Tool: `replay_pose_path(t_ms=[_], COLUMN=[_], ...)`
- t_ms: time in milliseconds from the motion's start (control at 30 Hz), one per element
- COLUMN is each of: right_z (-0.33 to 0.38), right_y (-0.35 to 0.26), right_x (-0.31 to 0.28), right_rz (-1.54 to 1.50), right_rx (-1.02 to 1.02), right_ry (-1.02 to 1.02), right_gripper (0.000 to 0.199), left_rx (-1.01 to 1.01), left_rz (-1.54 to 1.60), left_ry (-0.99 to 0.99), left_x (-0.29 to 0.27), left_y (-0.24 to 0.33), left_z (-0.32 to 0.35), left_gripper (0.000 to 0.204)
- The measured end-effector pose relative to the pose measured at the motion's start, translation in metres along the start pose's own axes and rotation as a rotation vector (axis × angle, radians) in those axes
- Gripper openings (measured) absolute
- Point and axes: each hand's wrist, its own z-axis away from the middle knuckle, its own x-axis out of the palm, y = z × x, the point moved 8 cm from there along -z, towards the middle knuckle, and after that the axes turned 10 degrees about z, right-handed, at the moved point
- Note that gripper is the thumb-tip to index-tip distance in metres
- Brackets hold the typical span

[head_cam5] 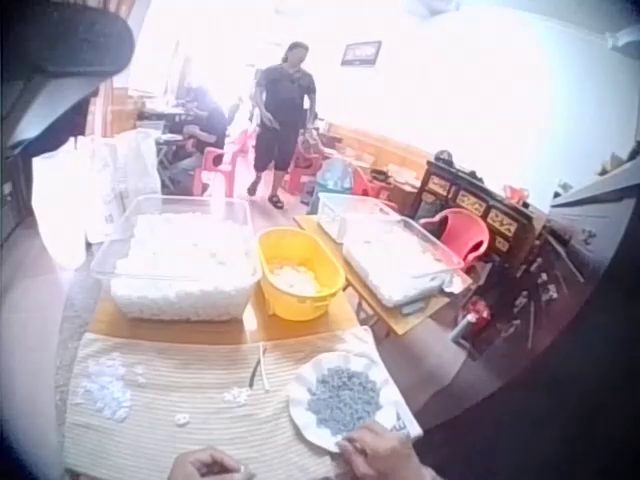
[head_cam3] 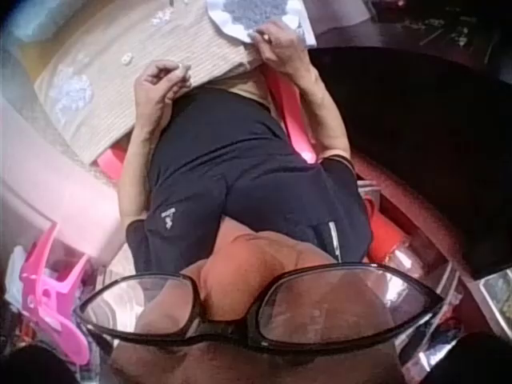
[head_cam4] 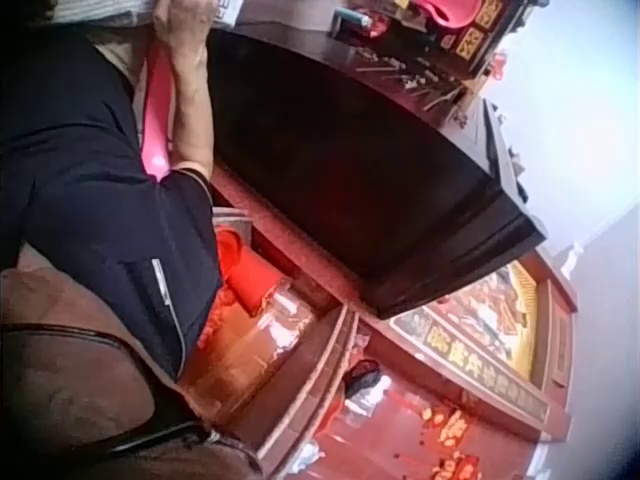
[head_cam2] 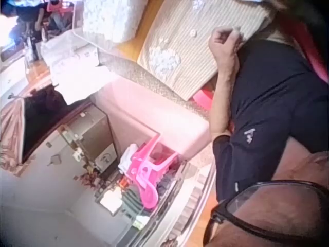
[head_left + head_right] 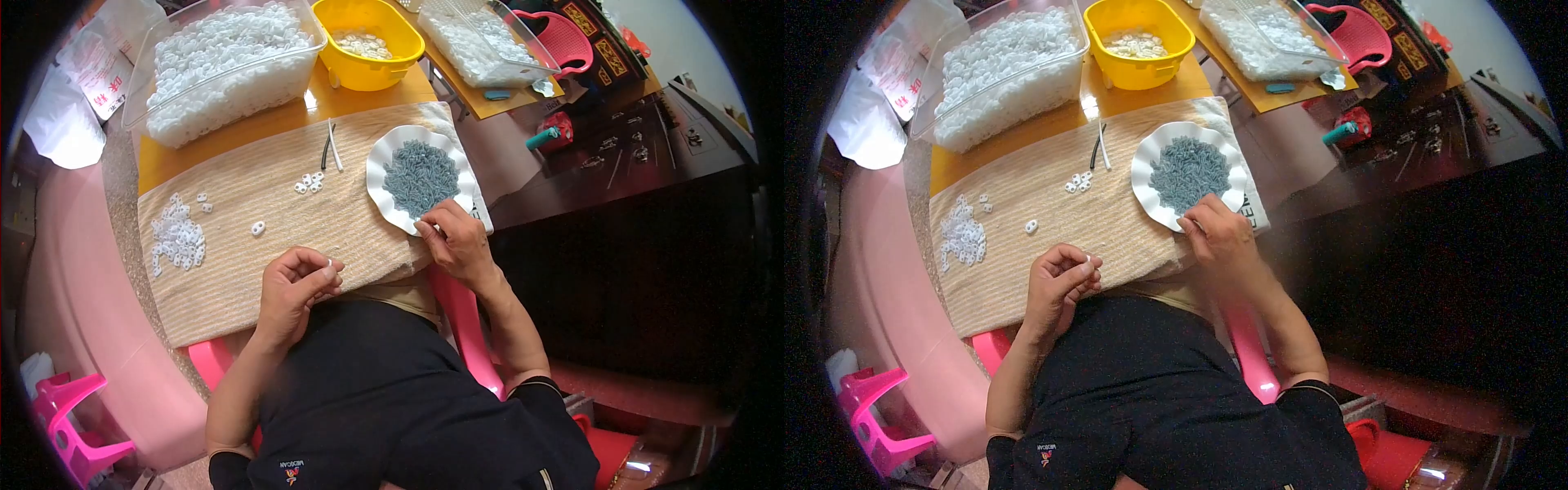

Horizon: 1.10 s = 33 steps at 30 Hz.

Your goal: Assembling small white plastic components by hand at a workbench.

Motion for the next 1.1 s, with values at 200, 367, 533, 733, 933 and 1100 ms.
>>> replay_pose_path(t_ms=[200, 367, 533, 733, 933, 1100], right_z=[-0.005, -0.003, 0.001, 0.005, 0.004, 0.002], right_y=[0.000, 0.004, 0.004, -0.003, -0.001, -0.011], right_x=[-0.002, -0.006, -0.005, 0.001, 0.010, 0.009], right_rz=[-0.020, -0.220, -0.302, -0.368, -0.574, -0.749], right_rx=[0.053, 0.148, 0.137, 0.002, 0.224, 0.264], right_ry=[0.000, 0.033, 0.050, -0.016, -0.099, -0.115], right_gripper=[0.005, 0.003, 0.006, 0.007, 0.006, 0.007], left_rx=[0.007, 0.041, 0.052, 0.017, -0.061, -0.042], left_rz=[0.004, -0.053, -0.062, -0.104, -0.108, -0.081], left_ry=[-0.005, -0.037, -0.109, -0.179, -0.109, -0.122], left_x=[0.000, 0.003, 0.014, 0.019, 0.030, 0.053], left_y=[-0.001, -0.003, -0.004, -0.008, -0.004, -0.006], left_z=[-0.003, -0.004, -0.001, -0.002, -0.010, -0.015], left_gripper=[0.013, 0.008, 0.014, 0.026, 0.019, 0.014])
